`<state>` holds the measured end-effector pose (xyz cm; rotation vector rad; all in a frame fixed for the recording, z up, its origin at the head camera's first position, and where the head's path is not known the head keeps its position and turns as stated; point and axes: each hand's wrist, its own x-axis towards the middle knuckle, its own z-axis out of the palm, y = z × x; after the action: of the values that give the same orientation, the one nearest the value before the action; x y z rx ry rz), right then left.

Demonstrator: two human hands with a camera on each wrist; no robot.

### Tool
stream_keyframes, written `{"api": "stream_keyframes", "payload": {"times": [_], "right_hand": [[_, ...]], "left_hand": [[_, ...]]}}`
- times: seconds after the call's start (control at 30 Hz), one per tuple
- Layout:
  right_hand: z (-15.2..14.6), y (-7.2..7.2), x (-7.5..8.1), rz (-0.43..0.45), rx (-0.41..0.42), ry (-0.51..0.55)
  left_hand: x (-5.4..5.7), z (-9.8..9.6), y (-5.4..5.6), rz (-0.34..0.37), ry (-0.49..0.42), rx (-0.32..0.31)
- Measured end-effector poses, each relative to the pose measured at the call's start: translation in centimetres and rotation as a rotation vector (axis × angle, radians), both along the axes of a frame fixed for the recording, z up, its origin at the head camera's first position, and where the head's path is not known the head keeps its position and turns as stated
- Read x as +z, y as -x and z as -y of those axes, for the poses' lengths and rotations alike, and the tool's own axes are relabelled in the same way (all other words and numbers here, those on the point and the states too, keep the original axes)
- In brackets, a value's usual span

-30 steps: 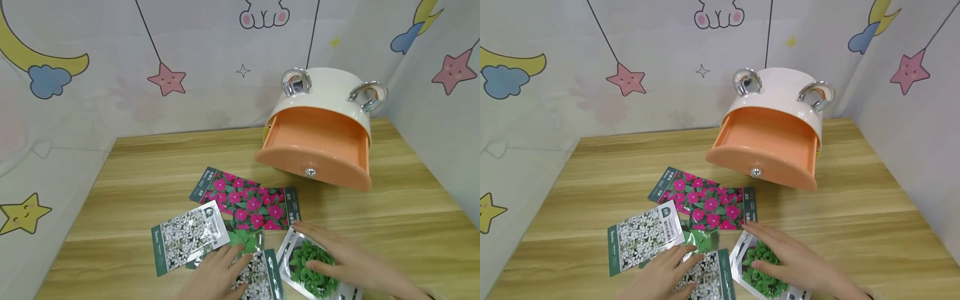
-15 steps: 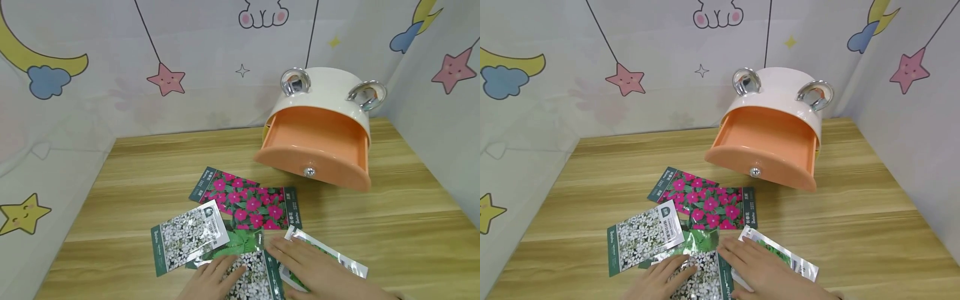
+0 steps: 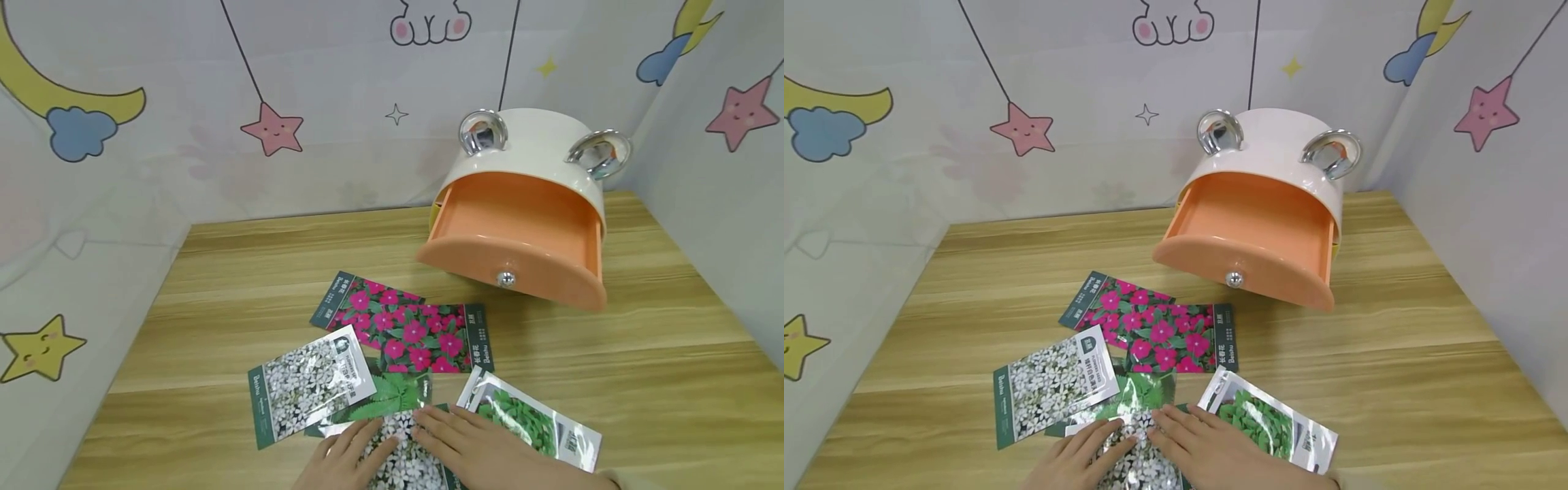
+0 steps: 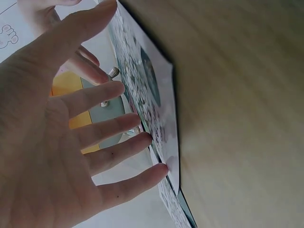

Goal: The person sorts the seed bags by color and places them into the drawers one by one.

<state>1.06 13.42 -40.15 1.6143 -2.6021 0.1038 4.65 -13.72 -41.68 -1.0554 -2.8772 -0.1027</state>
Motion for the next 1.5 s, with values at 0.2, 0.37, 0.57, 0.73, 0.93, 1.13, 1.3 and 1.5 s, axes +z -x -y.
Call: {"api": "stream_keyframes", "payload": {"times": [0.2, 0.37, 0.57, 0.73, 0.93, 1.13, 1.3, 1.5], "right_hand": [[0.4, 0.0, -0.8, -0.032, 0.031, -0.003], [0.6, 0.1, -1.1, -0.028, 0.054, 0.012], [0.6, 0.1, -1.3, 0.016, 0.059, -0.001], [0.6, 0.2, -1.2, 0.026, 0.062, -0.013], [0.7, 0.3, -1.0, 0.025, 0.069, -0.028], [0.6, 0.3, -0.8, 0.050, 0.072, -0.057], [0.5, 0.3, -0.6, 0.082, 0.088, -0.074], [0.3, 0.1, -0.3, 0.164, 0.098, -0.074]], "left_hand": [[-0.3, 0.0, -0.1, 0.012, 0.004, 0.007], [-0.4, -0.1, -0.2, -0.014, -0.003, 0.007], [-0.3, -0.1, -0.1, -0.005, -0.017, 0.007], [-0.3, -0.1, -0.2, 0.000, -0.009, 0.006], [-0.1, -0.1, -0.2, 0.034, 0.001, 0.012], [0.2, -0.2, -0.2, 0.125, 0.023, 0.021], [0.3, 0.0, -0.3, 0.125, 0.007, 0.003], [0.8, 0.3, 0.1, 0.163, 0.019, -0.049]]}}
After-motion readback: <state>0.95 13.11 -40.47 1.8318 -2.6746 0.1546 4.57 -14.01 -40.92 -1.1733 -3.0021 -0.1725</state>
